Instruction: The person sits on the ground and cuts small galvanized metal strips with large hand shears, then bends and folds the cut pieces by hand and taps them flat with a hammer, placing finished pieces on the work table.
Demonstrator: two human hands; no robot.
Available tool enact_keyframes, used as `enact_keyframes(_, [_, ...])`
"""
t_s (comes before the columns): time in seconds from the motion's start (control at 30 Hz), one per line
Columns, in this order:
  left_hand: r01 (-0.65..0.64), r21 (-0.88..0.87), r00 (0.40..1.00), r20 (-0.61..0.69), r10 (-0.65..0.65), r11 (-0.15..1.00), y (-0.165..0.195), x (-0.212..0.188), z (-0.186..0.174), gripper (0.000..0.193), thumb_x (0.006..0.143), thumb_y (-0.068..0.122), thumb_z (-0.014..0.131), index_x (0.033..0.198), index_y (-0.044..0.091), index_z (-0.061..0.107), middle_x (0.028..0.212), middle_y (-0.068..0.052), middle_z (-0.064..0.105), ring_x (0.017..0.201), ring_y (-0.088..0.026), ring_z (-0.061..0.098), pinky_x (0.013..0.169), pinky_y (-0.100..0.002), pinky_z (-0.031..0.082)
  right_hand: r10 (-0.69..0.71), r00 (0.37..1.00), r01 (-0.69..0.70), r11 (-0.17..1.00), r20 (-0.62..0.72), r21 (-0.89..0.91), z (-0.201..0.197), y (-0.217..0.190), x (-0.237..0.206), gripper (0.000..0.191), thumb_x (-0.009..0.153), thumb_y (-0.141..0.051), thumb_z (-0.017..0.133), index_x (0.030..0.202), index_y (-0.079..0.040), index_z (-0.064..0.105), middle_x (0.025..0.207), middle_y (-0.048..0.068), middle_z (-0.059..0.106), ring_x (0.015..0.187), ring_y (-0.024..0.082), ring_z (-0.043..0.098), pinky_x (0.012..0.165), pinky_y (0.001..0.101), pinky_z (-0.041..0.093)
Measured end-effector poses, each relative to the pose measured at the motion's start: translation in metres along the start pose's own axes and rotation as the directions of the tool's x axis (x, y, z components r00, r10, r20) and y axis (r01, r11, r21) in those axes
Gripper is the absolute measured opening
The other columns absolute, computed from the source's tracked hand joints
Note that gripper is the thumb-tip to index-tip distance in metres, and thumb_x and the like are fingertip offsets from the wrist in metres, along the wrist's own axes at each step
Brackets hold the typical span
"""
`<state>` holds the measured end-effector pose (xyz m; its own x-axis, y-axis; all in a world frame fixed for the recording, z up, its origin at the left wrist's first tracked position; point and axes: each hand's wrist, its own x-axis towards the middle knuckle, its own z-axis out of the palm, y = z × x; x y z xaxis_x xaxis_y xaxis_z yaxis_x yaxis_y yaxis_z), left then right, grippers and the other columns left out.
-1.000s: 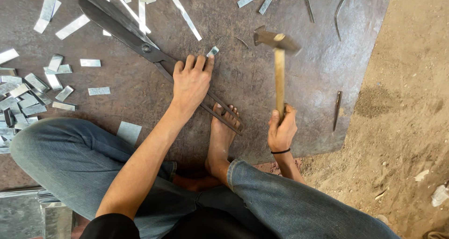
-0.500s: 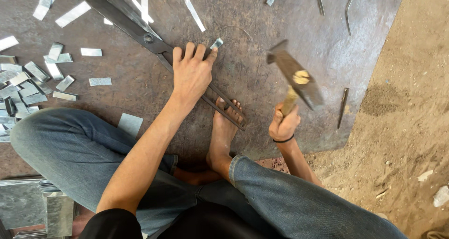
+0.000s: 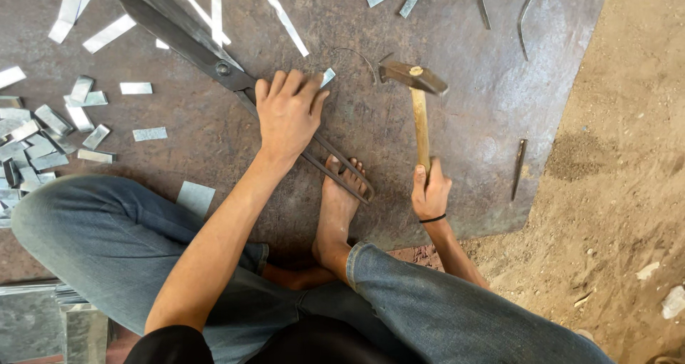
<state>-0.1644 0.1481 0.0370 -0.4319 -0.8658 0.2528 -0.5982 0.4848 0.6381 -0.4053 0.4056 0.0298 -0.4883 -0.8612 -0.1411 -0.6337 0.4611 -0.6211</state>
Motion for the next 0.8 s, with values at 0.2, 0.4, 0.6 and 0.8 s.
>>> enact_keyframes(0.2, [-0.074, 0.173, 0.997, 0.036, 0.068, 0.982, 0.000, 0.010, 0.008, 0.020, 0.089, 0.020, 0.080, 0.105, 0.010, 0.076, 0.101, -0.002, 0.060, 0.100, -0.023, 0.054, 0.084, -0.039, 0.039, 0.273, 0.937, -0.237, 0.955, 0.216, -0.180, -0.005, -0.002, 0.007, 0.043, 0.115, -0.036, 0.044, 0.093, -0.006, 0.067, 0.063, 0.009, 0.060, 0.055, 0.026, 0.059, 0.053, 0.0367, 0.045])
enact_keyframes(0.4, [0.277, -0.452, 0.959, 0.186, -0.215, 0.848, 0.007, 0.016, 0.018, 0.010, 0.091, 0.008, 0.079, 0.099, 0.005, 0.075, 0.090, -0.004, 0.068, 0.083, -0.020, 0.064, 0.076, -0.035, 0.052, -0.203, 0.979, 0.195, 0.949, -0.010, -0.249, -0.020, -0.063, 0.046, 0.018, 0.102, -0.013, 0.067, 0.117, -0.004, 0.065, 0.112, 0.014, 0.065, 0.089, 0.024, 0.072, 0.074, 0.0346, 0.059])
enact_keyframes(0.6, [0.630, -0.767, 0.760, 0.575, -0.303, 0.126, 0.038, 0.008, 0.018, 0.008, 0.096, 0.009, 0.073, 0.101, 0.002, 0.074, 0.090, 0.000, 0.074, 0.081, -0.005, 0.067, 0.075, -0.022, 0.055, -0.188, 0.982, 0.188, 0.977, -0.005, 0.105, 0.000, -0.142, 0.081, 0.046, 0.090, -0.002, 0.081, 0.133, -0.009, 0.064, 0.118, 0.010, 0.065, 0.095, 0.019, 0.071, 0.081, 0.0300, 0.060])
enact_keyframes(0.8, [0.629, -0.730, 0.777, 0.586, -0.229, 0.266, 0.045, 0.004, 0.000, 0.009, 0.094, 0.007, 0.073, 0.101, 0.001, 0.073, 0.090, -0.003, 0.076, 0.084, -0.006, 0.070, 0.074, -0.023, 0.056, -0.330, 0.943, 0.330, 0.944, 0.039, 0.002, -0.014, -0.189, 0.092, 0.055, 0.083, -0.002, 0.087, 0.134, -0.011, 0.069, 0.123, 0.009, 0.064, 0.105, 0.021, 0.070, 0.089, 0.0323, 0.060])
